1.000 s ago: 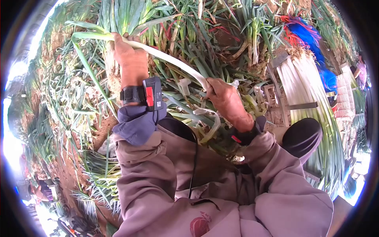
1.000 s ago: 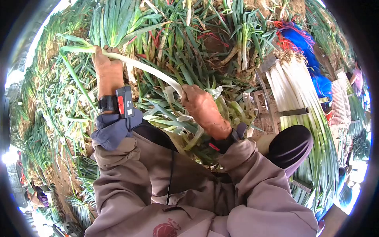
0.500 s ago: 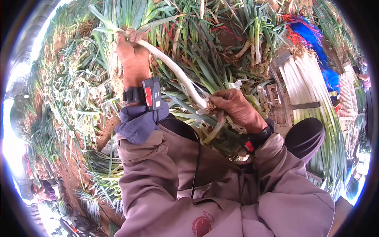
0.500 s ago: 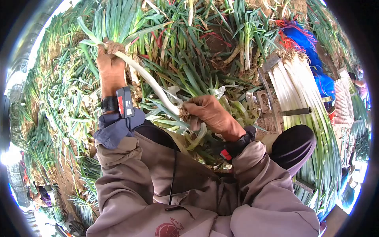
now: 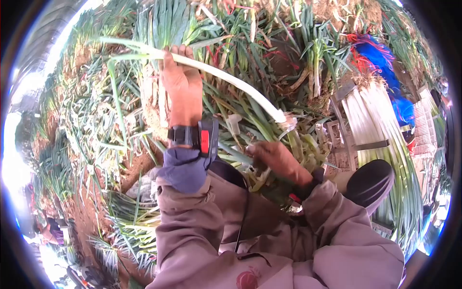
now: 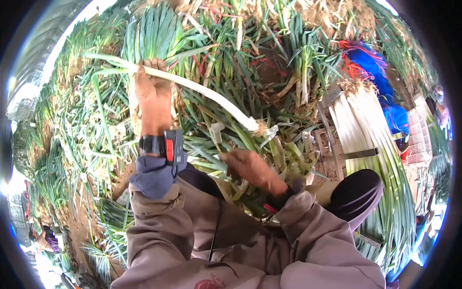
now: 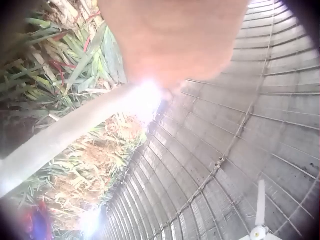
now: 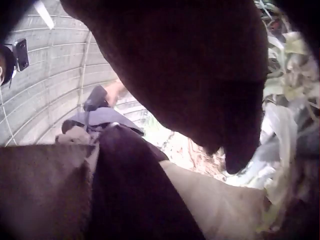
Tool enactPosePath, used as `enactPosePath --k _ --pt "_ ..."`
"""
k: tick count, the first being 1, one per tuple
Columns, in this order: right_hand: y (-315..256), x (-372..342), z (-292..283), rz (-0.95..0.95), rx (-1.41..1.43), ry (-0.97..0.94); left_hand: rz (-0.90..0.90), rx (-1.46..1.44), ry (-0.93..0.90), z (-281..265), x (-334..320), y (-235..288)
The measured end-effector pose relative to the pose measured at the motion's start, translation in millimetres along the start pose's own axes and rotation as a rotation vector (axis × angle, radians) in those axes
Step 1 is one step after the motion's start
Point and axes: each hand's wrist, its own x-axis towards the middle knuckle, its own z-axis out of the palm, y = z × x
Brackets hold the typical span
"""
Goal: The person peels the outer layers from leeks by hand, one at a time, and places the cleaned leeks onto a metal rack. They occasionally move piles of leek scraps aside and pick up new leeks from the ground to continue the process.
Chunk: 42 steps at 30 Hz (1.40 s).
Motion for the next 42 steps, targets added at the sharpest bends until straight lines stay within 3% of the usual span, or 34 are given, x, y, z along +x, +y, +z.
enactPosePath --k 1,3,4,5,6,9,11,12,15,16,18,19,20,21,22,23,24,26,27,28,30,31,32,33,35,37,39,40,41,42 --pt "-21 6 -7 0.088 0.251 0.013 -0.015 -0.047 -0.098 -6 -3 -6" --pt "-44 19 -19 -0.155 0.385 0.153 -0.121 -0.019 -0.010 21 -35 -15" --pt "-62 23 -18 -0.177 0.617 0.282 -0.176 0.001 0.059 32 -50 -19" --pt "-57 37 -30 -0.295 0.680 0.291 -0.213 0.012 -0.064 23 -56 -29" --pt "-60 48 -42 -0.412 0.739 0.302 -0.281 0.062 0.047 36 -71 -34" --pt "-85 52 -59 -0.366 1.069 0.492 -0.408 0.120 -0.063 37 -102 -55" --pt "-84 53 -65 -0.340 1.136 0.435 -0.439 0.238 -0.139 40 -118 -69" --pt "-86 54 -65 -0.330 1.174 0.429 -0.562 0.248 -0.245 47 -128 -64" --pt "-77 50 -76 -0.385 1.223 0.392 -0.612 0.314 -0.275 41 -137 -82" --pt "-59 56 -90 -0.582 1.128 0.261 -0.666 0.403 -0.302 40 -138 -81" --pt "-74 33 -106 -0.528 1.012 0.477 -0.817 0.376 -0.061 29 -123 -90" --pt "-84 22 -120 -0.562 0.968 0.536 -0.666 0.367 -0.195 37 -123 -89" --pt "-89 9 -136 -0.595 0.927 0.587 -0.693 0.362 -0.144 37 -115 -89" --pt "-89 -5 -160 -0.609 0.675 0.699 -0.675 0.366 -0.157 35 -108 -91" --pt "-105 -24 -182 -0.646 0.646 0.784 -0.644 0.420 -0.077 46 -109 -91" --pt "-122 -53 -208 -0.613 0.351 0.927 -0.639 0.407 -0.101 48 -109 -97" --pt "-115 -62 -255 -0.732 0.094 1.011 -0.629 0.393 -0.119 49 -107 -104" --pt "-152 -127 -306 -0.720 -0.217 1.204 -0.699 0.445 -0.134 47 -103 -133" --pt "-166 -155 -329 -0.797 -0.220 1.227 -0.758 0.508 -0.131 46 -106 -149" --pt "-177 -188 -357 -0.678 -0.435 1.336 -0.765 0.504 -0.143 48 -112 -162" --pt "-223 -254 -382 -0.190 -0.992 1.592 -0.899 0.587 -0.226 54 -128 -186" --pt "-223 -276 -404 -0.203 -1.119 1.648 -0.940 0.624 -0.258 57 -136 -196" --pt "-231 -304 -418 0.114 -1.278 1.569 -0.953 0.627 -0.271 60 -143 -204" --pt "-221 -327 -440 0.242 -1.664 1.465 -0.993 0.664 -0.307 64 -150 -212" --pt "-187 -366 -466 0.393 -2.031 1.322 -1.006 0.742 -0.378 71 -162 -227" --pt "-146 -391 -479 0.368 -1.944 0.957 -0.989 0.822 -0.395 74 -172 -246" --pt "-106 -388 -482 0.645 -1.684 0.725 -0.947 0.888 -0.427 80 -186 -268" --pt "-77 -385 -485 0.608 -1.604 0.638 -0.937 0.895 -0.479 85 -195 -278" --pt "-52 -375 -485 0.739 -1.578 0.517 -0.920 0.938 -0.537 92 -205 -291" --pt "-31 -364 -482 0.754 -1.473 0.439 -0.904 0.980 -0.594 101 -217 -304"
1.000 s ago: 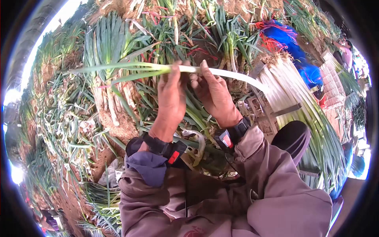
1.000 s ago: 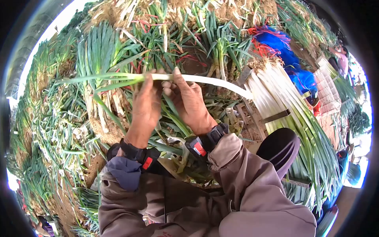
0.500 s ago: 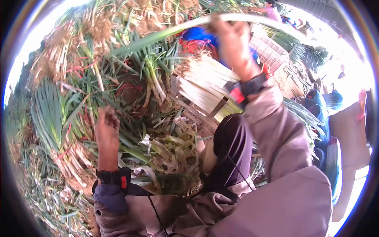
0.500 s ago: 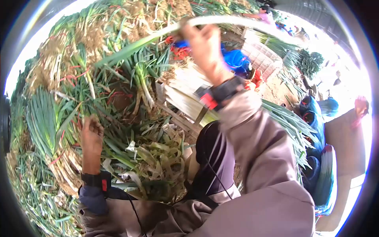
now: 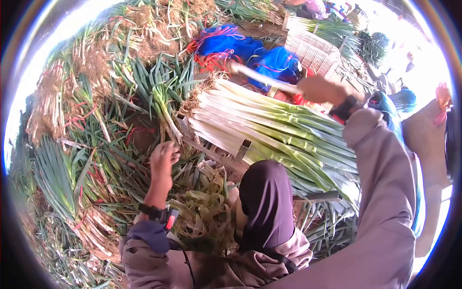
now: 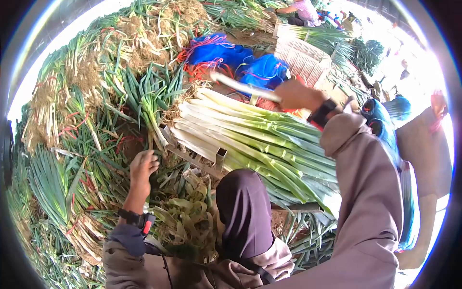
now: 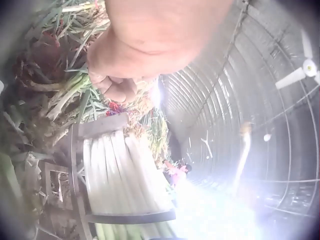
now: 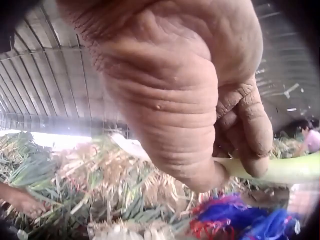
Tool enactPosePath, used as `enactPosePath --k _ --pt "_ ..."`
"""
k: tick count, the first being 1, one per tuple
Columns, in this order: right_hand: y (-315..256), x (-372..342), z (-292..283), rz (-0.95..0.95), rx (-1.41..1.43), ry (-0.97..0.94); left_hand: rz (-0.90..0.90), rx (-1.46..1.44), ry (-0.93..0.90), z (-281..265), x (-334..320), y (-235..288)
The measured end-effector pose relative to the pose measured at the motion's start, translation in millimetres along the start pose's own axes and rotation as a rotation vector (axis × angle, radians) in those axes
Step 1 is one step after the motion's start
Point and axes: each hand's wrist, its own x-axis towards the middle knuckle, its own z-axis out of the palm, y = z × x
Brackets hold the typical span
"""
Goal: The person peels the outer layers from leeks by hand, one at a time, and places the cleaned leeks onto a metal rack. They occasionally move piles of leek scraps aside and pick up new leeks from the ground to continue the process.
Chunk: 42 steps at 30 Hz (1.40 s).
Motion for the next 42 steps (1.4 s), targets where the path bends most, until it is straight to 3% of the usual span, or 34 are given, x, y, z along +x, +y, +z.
enactPosePath --k 1,2,4,6,8,10,13,15,16,18,22,23,24,25,26,28,30,32,40,42 --pt "-17 3 12 0.014 0.084 -0.029 0.065 0.089 -0.034 19 7 -1" --pt "-18 17 39 -0.105 0.027 -0.026 0.131 0.180 -0.068 38 15 -2" --pt "-29 21 51 -0.184 0.163 0.030 0.411 0.373 -0.091 75 38 -4" --pt "-34 30 56 -0.107 0.236 0.024 0.646 0.457 -0.169 110 67 -3" --pt "-30 33 47 -0.145 0.282 0.015 0.684 0.502 -0.230 151 78 13" --pt "-26 42 48 -0.183 0.323 0.008 0.867 0.569 -0.197 187 100 11" --pt "-34 62 56 -0.256 0.425 0.039 0.873 0.617 -0.257 226 123 -3" --pt "-36 68 71 -0.246 0.482 0.072 1.024 0.991 -0.054 240 130 -15" --pt "-37 70 76 -0.238 0.526 0.119 1.017 0.986 -0.063 244 134 -19" --pt "-41 66 68 -0.160 0.593 0.019 0.994 1.037 -0.025 245 133 -23" --pt "-18 65 86 -0.277 0.650 0.105 0.991 1.087 -0.046 241 132 -22" --pt "-11 53 73 -0.182 0.524 -0.052 0.901 1.100 -0.104 241 131 -20" --pt "-5 41 55 -0.090 0.392 -0.211 0.922 1.102 -0.092 241 132 -21" --pt "-6 25 30 0.063 0.501 -0.454 0.924 1.095 -0.099 241 133 -23" --pt "-6 14 30 0.069 0.494 -0.460 0.930 1.091 -0.103 241 135 -24" --pt "4 -15 35 0.165 0.552 -0.412 0.956 1.077 -0.095 240 135 -26" --pt "5 -21 70 0.135 0.656 -0.312 0.987 1.068 -0.096 240 135 -27" --pt "-2 -21 88 -0.045 0.372 -0.054 0.964 1.131 -0.088 243 135 -23" --pt "-20 -45 93 -0.100 0.523 0.023 1.011 1.102 -0.124 240 130 -22" --pt "-8 -40 104 -0.157 0.564 0.069 1.041 1.122 -0.039 247 134 -27"
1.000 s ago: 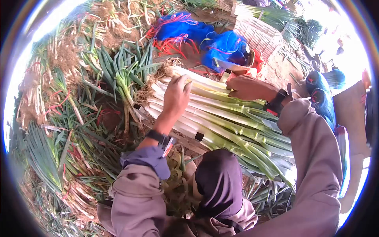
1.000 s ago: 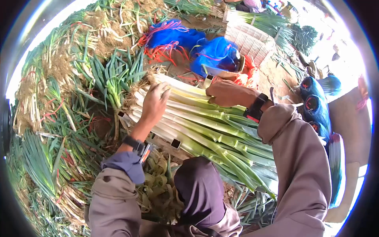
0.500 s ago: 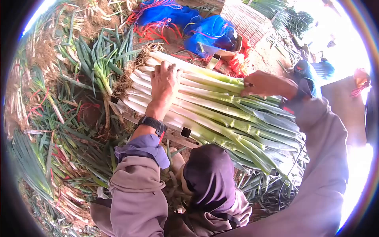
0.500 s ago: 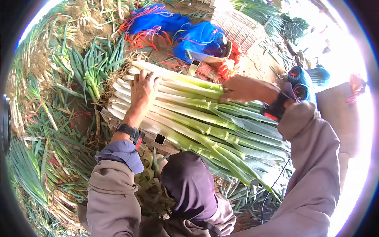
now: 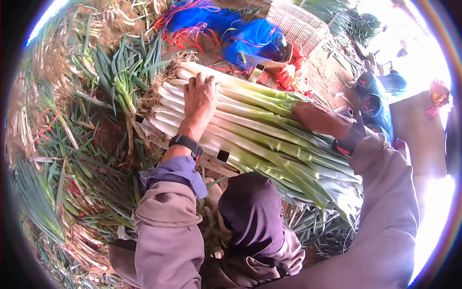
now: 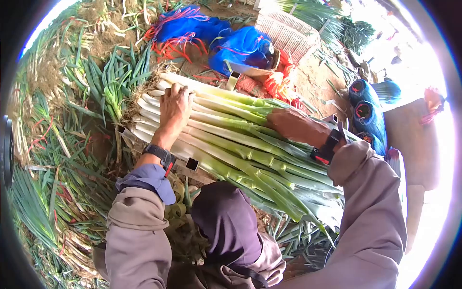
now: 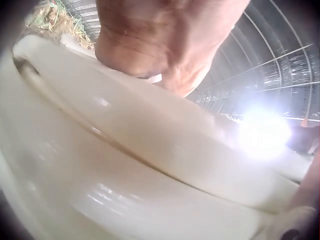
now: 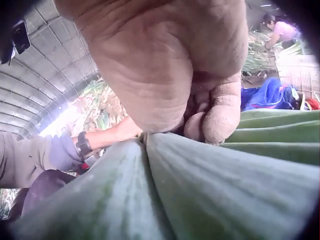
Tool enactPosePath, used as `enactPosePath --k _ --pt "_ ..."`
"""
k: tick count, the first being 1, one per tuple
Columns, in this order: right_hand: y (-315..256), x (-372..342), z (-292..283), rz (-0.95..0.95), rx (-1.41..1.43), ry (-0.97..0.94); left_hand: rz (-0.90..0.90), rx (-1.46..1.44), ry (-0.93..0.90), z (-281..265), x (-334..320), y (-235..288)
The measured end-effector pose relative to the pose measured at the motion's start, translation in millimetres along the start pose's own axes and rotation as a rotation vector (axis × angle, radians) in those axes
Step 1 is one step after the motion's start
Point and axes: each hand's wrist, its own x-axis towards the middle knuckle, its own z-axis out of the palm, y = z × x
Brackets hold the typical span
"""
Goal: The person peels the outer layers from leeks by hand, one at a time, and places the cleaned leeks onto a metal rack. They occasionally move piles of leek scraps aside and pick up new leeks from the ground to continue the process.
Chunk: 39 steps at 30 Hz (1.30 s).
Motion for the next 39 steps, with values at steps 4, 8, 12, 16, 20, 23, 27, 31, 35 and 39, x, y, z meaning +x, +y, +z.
enactPosePath --k 4,8,12,16,20,23,27,31,35,39 --pt "-2 -2 -4 -0.049 -0.020 -0.003 0.030 -0.027 0.009 -3 -3 -3" --pt "-34 -29 -15 0.094 0.095 0.358 0.021 -0.050 -0.057 -6 -1 -3" --pt "-38 -43 10 0.246 -0.090 0.324 0.026 -0.055 -0.088 -8 -1 -3" --pt "-32 -37 19 0.250 -0.147 0.221 0.030 -0.051 -0.099 -7 -3 -5" --pt "-6 -34 25 0.160 -0.222 0.068 0.065 -0.090 0.098 23 -2 -7" --pt "28 -36 34 0.143 -0.243 0.047 -0.162 -0.432 0.201 29 0 -8" --pt "14 -38 17 0.187 -0.322 0.040 -0.023 -0.572 0.305 -45 -30 -8" --pt "-23 -51 -20 0.155 -0.459 0.017 -0.280 -0.622 0.357 -135 -84 -10" --pt "-139 -55 -81 0.052 -0.329 0.018 -0.281 -0.722 -0.052 -226 -150 -23" --pt "-291 -31 -111 -0.089 0.068 -0.035 -0.352 -1.031 -0.127 -313 -216 -4"
